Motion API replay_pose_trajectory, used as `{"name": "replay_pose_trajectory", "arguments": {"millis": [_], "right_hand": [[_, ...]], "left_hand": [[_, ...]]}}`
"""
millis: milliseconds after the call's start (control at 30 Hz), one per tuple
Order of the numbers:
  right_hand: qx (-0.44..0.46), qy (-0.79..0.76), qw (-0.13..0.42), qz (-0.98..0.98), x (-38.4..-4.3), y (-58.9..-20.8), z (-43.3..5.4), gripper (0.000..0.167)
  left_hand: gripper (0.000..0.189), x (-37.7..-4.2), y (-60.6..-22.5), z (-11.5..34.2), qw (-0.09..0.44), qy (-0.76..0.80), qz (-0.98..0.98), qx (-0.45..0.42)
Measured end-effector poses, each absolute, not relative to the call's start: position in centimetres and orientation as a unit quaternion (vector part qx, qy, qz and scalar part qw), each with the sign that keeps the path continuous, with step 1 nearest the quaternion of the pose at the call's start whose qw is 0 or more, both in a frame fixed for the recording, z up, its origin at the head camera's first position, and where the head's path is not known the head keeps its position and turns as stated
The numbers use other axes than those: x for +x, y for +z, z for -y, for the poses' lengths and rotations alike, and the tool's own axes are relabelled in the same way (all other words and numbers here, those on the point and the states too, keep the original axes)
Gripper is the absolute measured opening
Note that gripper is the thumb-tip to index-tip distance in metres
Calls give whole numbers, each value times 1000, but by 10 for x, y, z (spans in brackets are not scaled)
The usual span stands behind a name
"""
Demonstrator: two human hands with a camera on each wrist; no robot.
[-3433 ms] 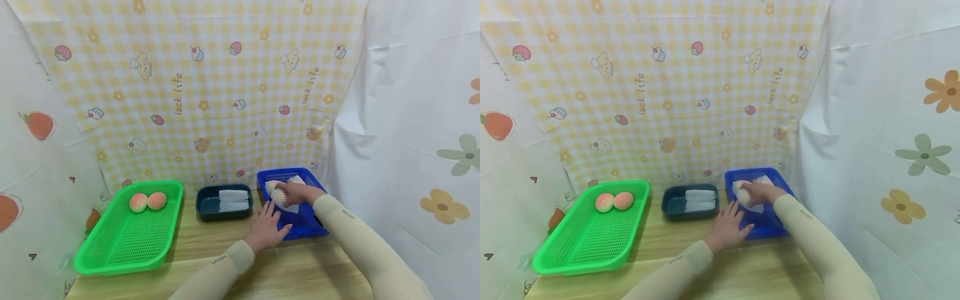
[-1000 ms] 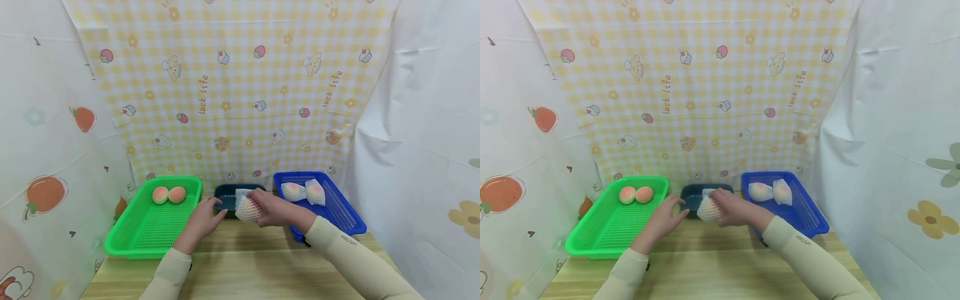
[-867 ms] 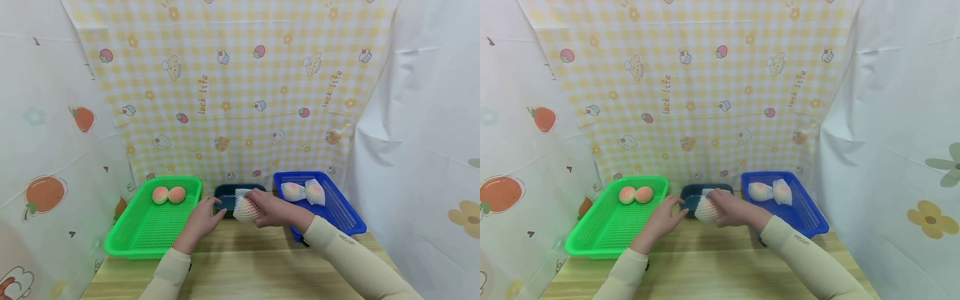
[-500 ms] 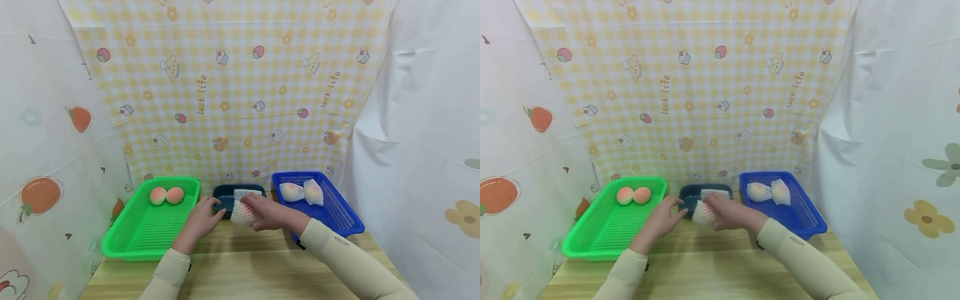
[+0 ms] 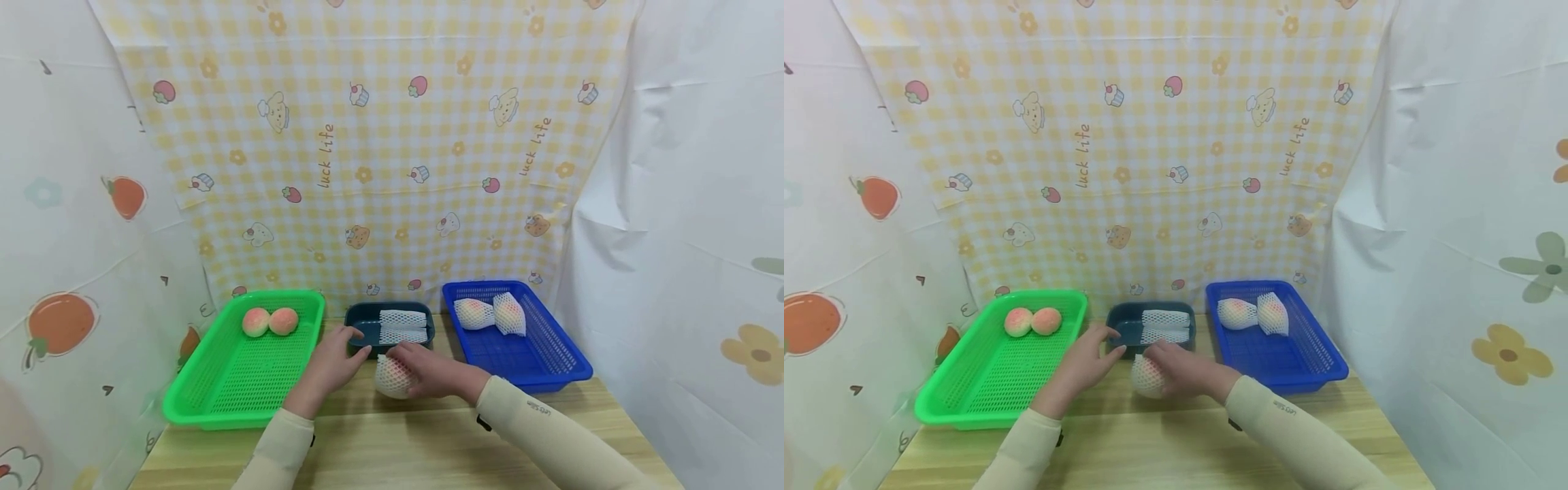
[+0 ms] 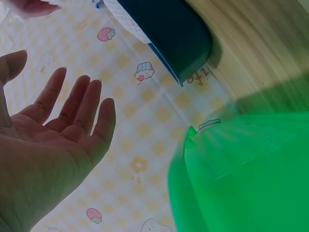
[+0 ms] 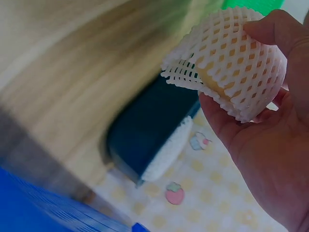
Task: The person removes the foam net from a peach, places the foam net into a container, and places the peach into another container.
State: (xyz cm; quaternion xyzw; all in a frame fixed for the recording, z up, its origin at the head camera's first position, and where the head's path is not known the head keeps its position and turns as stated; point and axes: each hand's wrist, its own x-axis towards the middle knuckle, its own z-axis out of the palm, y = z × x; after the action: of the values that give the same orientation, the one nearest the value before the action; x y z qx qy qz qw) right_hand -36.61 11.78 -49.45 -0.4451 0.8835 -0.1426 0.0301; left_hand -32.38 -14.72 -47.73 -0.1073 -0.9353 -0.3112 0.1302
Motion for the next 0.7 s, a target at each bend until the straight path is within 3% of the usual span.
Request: {"name": "replay_pose_trajectory", "arguments": {"millis": [367, 700], "right_hand": [[-430, -150, 82, -886, -365, -512, -114, 77], [-449, -138, 75, -880, -365, -523, -110, 78]], "left_hand": [[38, -322, -483, 146, 120, -306, 938, -107], [36, -320, -485, 148, 121, -315, 933, -123]]}}
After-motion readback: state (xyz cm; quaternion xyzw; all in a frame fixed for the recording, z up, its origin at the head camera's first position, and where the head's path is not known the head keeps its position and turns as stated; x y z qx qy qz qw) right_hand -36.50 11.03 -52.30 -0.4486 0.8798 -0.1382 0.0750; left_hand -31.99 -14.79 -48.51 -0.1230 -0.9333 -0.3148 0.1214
